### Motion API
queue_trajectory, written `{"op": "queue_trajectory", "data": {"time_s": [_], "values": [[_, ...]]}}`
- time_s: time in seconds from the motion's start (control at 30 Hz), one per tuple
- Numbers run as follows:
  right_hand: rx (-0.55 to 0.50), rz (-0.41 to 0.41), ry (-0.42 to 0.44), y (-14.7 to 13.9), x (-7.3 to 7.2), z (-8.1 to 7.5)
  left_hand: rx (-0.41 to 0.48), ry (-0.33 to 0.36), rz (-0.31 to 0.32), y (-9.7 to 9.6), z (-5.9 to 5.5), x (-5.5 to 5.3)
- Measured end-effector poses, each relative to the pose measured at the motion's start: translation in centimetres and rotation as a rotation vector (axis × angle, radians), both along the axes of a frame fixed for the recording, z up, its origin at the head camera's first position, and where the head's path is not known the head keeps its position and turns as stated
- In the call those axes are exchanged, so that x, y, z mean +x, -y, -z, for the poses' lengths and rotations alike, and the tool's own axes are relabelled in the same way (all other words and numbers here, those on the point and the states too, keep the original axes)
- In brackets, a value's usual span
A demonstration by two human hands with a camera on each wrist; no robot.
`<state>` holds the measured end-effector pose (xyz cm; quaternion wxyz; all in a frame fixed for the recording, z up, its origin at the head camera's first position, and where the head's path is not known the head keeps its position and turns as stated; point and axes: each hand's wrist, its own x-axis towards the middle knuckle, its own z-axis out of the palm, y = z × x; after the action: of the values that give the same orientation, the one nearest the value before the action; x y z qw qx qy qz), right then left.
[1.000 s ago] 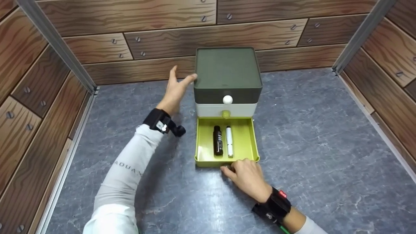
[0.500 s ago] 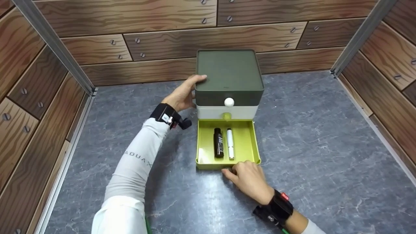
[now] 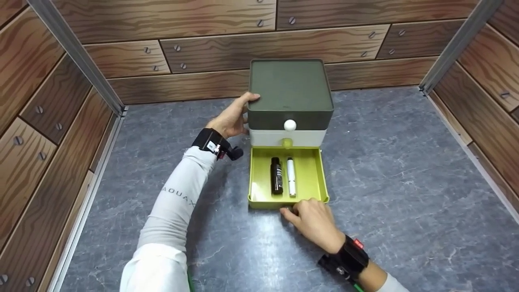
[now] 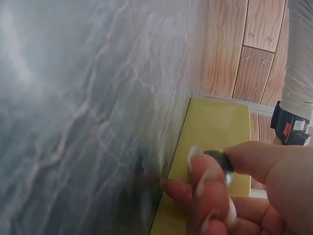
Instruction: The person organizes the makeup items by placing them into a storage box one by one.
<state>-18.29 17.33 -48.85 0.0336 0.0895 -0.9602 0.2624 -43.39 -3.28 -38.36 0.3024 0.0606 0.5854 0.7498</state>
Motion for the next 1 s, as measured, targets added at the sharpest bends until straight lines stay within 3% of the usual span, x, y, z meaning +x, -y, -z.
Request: {"op": "queue_trajectory", "data": {"time_s": [0.53,1.0], "values": [[0.031,0.018,-0.013,-0.2,-0.4,-0.2,0.032,-0.011,0.007,-0.1,0.3,0.0],[0.004,-0.013,-0.008,-1.0,-2.2,-0.5,0.016,-0.002,0.045,0.1,0.4,-0.2]]}}
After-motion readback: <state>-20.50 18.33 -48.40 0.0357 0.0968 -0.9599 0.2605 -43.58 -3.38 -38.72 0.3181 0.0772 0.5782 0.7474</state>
